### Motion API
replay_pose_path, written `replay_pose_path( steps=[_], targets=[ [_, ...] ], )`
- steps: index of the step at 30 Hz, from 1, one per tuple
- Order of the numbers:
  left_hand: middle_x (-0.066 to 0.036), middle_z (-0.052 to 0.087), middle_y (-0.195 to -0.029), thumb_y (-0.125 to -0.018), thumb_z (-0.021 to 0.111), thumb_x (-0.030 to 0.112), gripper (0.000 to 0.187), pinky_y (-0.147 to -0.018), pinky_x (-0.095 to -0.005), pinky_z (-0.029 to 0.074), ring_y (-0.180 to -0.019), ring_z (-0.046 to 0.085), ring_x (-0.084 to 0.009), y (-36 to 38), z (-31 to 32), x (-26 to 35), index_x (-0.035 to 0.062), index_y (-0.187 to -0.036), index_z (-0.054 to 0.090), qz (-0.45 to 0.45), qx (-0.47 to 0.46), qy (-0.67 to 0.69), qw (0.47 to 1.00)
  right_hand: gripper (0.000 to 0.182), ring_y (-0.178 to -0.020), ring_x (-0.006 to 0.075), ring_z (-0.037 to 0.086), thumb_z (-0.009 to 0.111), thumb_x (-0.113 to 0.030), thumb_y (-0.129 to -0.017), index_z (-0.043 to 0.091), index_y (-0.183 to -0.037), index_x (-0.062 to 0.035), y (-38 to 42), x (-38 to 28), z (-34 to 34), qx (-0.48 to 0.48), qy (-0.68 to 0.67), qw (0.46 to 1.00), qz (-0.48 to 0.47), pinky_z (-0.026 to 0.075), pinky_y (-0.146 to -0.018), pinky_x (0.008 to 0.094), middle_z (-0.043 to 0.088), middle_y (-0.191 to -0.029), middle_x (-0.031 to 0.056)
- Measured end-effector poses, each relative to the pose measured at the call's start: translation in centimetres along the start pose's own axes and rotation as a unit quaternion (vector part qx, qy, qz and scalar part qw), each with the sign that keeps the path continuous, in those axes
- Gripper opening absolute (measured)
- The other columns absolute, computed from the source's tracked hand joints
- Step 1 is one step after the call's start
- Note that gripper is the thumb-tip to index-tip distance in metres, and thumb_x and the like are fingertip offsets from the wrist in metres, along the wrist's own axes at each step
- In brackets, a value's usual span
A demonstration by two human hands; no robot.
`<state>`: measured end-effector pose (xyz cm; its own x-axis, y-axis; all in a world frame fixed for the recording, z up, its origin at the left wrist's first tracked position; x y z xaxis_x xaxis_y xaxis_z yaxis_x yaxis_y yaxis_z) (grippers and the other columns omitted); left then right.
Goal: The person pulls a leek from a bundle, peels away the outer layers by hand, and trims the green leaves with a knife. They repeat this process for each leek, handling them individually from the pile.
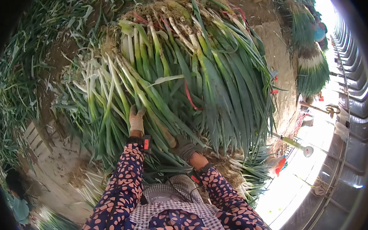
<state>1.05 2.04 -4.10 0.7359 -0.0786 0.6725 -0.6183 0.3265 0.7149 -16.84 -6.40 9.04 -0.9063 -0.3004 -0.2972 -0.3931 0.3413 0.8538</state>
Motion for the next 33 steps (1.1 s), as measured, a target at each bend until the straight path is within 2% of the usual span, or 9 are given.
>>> replay_pose_path(
  steps=[11,15,19,20,23,24,27,30,33],
  targets=[
    [-0.012,0.057,-0.105,-0.07,0.067,0.013,0.057,-0.077,-0.0264,0.043,-0.089,0.054,-0.0189,-2.1,-1.2,-1.4,-0.0047,-0.119,0.043,-0.048,-0.023,-0.013,0.999,0.06,-0.096,0.0366,0.055,0.071,-0.034,-0.064,0.049,-0.109,-0.0022,-10.7,-11.3,-3.1,0.027,0.004,0.999,-0.031,0.045,-0.081,0.0402,0.057,-0.103,0.0213],
    [-0.012,0.056,-0.109,-0.075,0.062,0.002,0.052,-0.077,-0.03,0.046,-0.092,0.056,-0.0207,-3.4,-1.5,-3.6,-0.0047,-0.122,0.041,-0.055,-0.056,0.07,0.994,0.061,-0.09,0.0359,0.057,0.075,-0.035,-0.057,0.053,-0.102,-0.0007,-15.0,-13.4,-3.7,0.092,0.066,0.992,-0.062,0.047,-0.076,0.0389,0.059,-0.095,0.0222],
    [-0.006,0.061,-0.095,-0.073,0.064,0.002,0.046,-0.07,-0.0285,0.047,-0.082,0.057,-0.0179,-2.7,-1.3,-2.7,0.0008,-0.117,0.048,-0.061,-0.058,0.05,0.995,0.058,-0.094,0.0351,0.057,0.073,-0.034,-0.058,0.056,-0.102,-0.0008,-16.7,-17.3,-5.0,0.098,0.114,0.987,-0.063,0.046,-0.08,0.0393,0.059,-0.1,0.0212],
    [-0.006,0.061,-0.092,-0.071,0.063,0.003,0.043,-0.07,-0.0265,0.045,-0.078,0.056,-0.0151,-2.4,-1.4,-2.4,0.0,-0.112,0.052,-0.075,-0.043,0.052,0.995,0.06,-0.098,0.035,0.055,0.073,-0.035,-0.058,0.055,-0.104,-0.0009,-16.5,-18.7,-5.8,0.049,0.077,0.994,-0.064,0.045,-0.082,0.0397,0.058,-0.104,0.0213],
    [-0.006,0.061,-0.093,-0.07,0.064,0.003,0.044,-0.07,-0.0267,0.045,-0.079,0.056,-0.0155,-2.3,-1.5,-1.9,0.0001,-0.113,0.051,-0.073,-0.038,0.039,0.996,0.064,-0.1,0.0354,0.054,0.072,-0.038,-0.058,0.054,-0.107,-0.0012,-18.5,-19.4,-5.9,0.068,0.105,0.992,-0.016,0.045,-0.083,0.0397,0.056,-0.106,0.0222],
    [-0.006,0.061,-0.094,-0.07,0.064,0.003,0.045,-0.069,-0.0269,0.045,-0.079,0.057,-0.0159,-2.2,-1.6,-1.9,-0.0001,-0.113,0.051,-0.081,-0.04,0.042,0.995,0.065,-0.099,0.0358,0.054,0.072,-0.039,-0.059,0.053,-0.108,-0.0013,-18.4,-19.7,-5.8,0.027,0.14,0.99,-0.002,0.045,-0.083,0.0396,0.056,-0.106,0.0226],
    [-0.007,0.061,-0.094,-0.07,0.064,0.004,0.045,-0.069,-0.0272,0.046,-0.078,0.057,-0.0163,-2.0,-1.7,-1.6,-0.0004,-0.113,0.051,-0.095,-0.046,0.05,0.993,0.065,-0.098,0.0353,0.055,0.072,-0.04,-0.059,0.054,-0.108,-0.0014,-18.4,-19.4,-6.2,0.093,0.118,0.988,-0.032,0.045,-0.082,0.039,0.057,-0.104,0.0219],
    [-0.008,0.06,-0.096,-0.072,0.065,0.003,0.05,-0.07,-0.0289,0.046,-0.08,0.056,-0.0177,-0.9,-1.6,-0.1,0.0,-0.118,0.046,-0.082,-0.065,0.076,0.992,0.066,-0.094,0.0356,0.056,0.072,-0.042,-0.058,0.054,-0.106,-0.0013,-19.0,-17.0,-5.8,0.082,0.058,0.995,-0.026,0.046,-0.079,0.0392,0.059,-0.1,0.0212],
    [-0.011,0.058,-0.101,-0.07,0.067,0.004,0.058,-0.07,-0.0292,0.047,-0.082,0.057,-0.0187,-0.1,-3.4,0.5,-0.0014,-0.122,0.042,-0.099,-0.018,0.014,0.995,0.061,-0.089,0.0355,0.058,0.073,-0.042,-0.056,0.056,-0.1,-0.0019,-19.3,-15.8,-3.5,0.11,0.127,0.984,-0.052,0.047,-0.076,0.0392,0.061,-0.096,0.0195]
  ],
)
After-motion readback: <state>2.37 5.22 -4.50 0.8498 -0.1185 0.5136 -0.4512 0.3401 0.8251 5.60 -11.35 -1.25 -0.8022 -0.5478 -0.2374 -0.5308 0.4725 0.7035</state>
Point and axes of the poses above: each hand's wrist, its own y-axis away from the middle knuckle, its own z-axis out of the palm, x = y × z, the point moved 6 cm from there along -y, towards the middle knuckle
